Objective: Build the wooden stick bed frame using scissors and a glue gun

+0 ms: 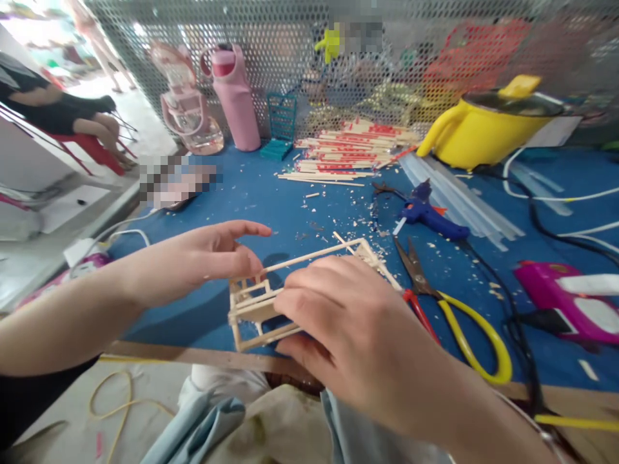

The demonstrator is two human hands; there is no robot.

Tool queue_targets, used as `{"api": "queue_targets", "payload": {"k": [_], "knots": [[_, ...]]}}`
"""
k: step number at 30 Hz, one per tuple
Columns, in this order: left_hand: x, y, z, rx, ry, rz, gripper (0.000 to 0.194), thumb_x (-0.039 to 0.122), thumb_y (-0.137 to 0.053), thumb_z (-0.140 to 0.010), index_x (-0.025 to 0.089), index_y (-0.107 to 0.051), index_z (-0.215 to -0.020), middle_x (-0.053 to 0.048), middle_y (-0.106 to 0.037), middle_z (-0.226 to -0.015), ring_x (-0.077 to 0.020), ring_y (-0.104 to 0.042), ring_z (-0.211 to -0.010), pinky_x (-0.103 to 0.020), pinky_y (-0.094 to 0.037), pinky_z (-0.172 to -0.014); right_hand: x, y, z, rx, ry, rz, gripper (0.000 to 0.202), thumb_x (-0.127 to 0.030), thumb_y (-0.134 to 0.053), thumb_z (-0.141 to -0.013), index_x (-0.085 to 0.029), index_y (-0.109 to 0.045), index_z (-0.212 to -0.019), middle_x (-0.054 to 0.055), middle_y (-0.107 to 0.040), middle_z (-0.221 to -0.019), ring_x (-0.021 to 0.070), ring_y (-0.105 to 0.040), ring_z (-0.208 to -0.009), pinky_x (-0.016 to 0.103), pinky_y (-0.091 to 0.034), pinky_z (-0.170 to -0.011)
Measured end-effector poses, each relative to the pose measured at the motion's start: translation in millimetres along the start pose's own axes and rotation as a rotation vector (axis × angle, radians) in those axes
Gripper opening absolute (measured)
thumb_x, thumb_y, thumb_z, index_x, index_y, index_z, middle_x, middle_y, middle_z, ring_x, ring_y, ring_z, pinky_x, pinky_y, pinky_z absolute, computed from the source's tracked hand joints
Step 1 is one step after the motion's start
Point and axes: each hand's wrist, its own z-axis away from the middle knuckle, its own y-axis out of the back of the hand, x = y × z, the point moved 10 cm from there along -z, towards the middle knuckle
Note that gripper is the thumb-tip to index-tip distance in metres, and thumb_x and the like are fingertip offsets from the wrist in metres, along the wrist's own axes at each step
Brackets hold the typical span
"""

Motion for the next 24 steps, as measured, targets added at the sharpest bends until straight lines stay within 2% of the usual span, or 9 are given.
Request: {"api": "queue_targets", "payload": {"k": [2, 6, 12, 16, 21, 24], "knots": [[2, -0.9, -2, -0.023, 0.014, -0.065, 0.070, 0.027, -0.065, -0.067, 0.019, -0.042, -0.132, -0.001, -0.070, -0.076, -0.0203, -0.062, -0.075, -0.030, -0.044, -0.070, 1, -3, 4, 0.045, -0.014, 0.002, 0.017, -0.019, -0.066, -0.080, -0.021, -0.059, -0.096, 0.001, -0.066, -0.100, 0.0164, -0.058, -0.097, 0.033, -0.043, -0.088], [1, -2.0, -4, -0.047, 0.034, -0.113, 0.072, 0.025, -0.066, -0.064, 0.020, -0.042, -0.132, 0.002, -0.067, -0.073, -0.0174, -0.059, -0.070, -0.027, -0.041, -0.064, 3, -3, 3, 0.080, -0.020, -0.019, 0.013, -0.018, -0.066, -0.081, -0.020, -0.062, -0.094, 0.002, -0.066, -0.100, 0.0158, -0.058, -0.096, 0.033, -0.043, -0.087], [-3, -5.3, -2, -0.066, 0.053, 0.012, 0.068, 0.023, -0.067, -0.064, 0.016, -0.046, -0.129, 0.001, -0.066, -0.071, -0.0132, -0.056, -0.062, -0.024, -0.038, -0.059, 3, -2, 3, 0.070, -0.031, -0.021, 0.009, -0.020, -0.066, -0.080, -0.021, -0.064, -0.089, 0.003, -0.066, -0.098, 0.0169, -0.058, -0.095, 0.034, -0.043, -0.086], [-5, -7.5, 1, -0.080, 0.074, 0.104, 0.068, 0.021, -0.068, -0.066, 0.017, -0.045, -0.129, 0.000, -0.068, -0.075, -0.0136, -0.057, -0.064, -0.025, -0.037, -0.062, 4, -3, 4, 0.066, -0.035, -0.016, 0.007, -0.020, -0.066, -0.081, -0.021, -0.064, -0.087, 0.003, -0.066, -0.099, 0.0174, -0.058, -0.095, 0.035, -0.044, -0.086], [-11, -7.7, 3, -0.045, 0.139, 0.200, 0.061, 0.015, -0.066, -0.066, 0.015, -0.048, -0.124, 0.001, -0.066, -0.071, -0.0114, -0.055, -0.062, -0.027, -0.038, -0.064, 5, -6, 2, 0.069, -0.038, -0.019, 0.005, -0.019, -0.067, -0.080, -0.020, -0.065, -0.085, 0.004, -0.066, -0.100, 0.0172, -0.058, -0.095, 0.035, -0.043, -0.087], [-9, -6.9, 3, -0.029, 0.114, 0.198, 0.058, 0.015, -0.067, -0.068, 0.014, -0.048, -0.122, 0.002, -0.064, -0.069, -0.0099, -0.053, -0.060, -0.025, -0.037, -0.062, 5, -6, 3, 0.059, -0.038, -0.026, 0.005, -0.020, -0.067, -0.080, -0.020, -0.065, -0.084, 0.003, -0.066, -0.100, 0.0171, -0.058, -0.095, 0.035, -0.043, -0.086]]}}
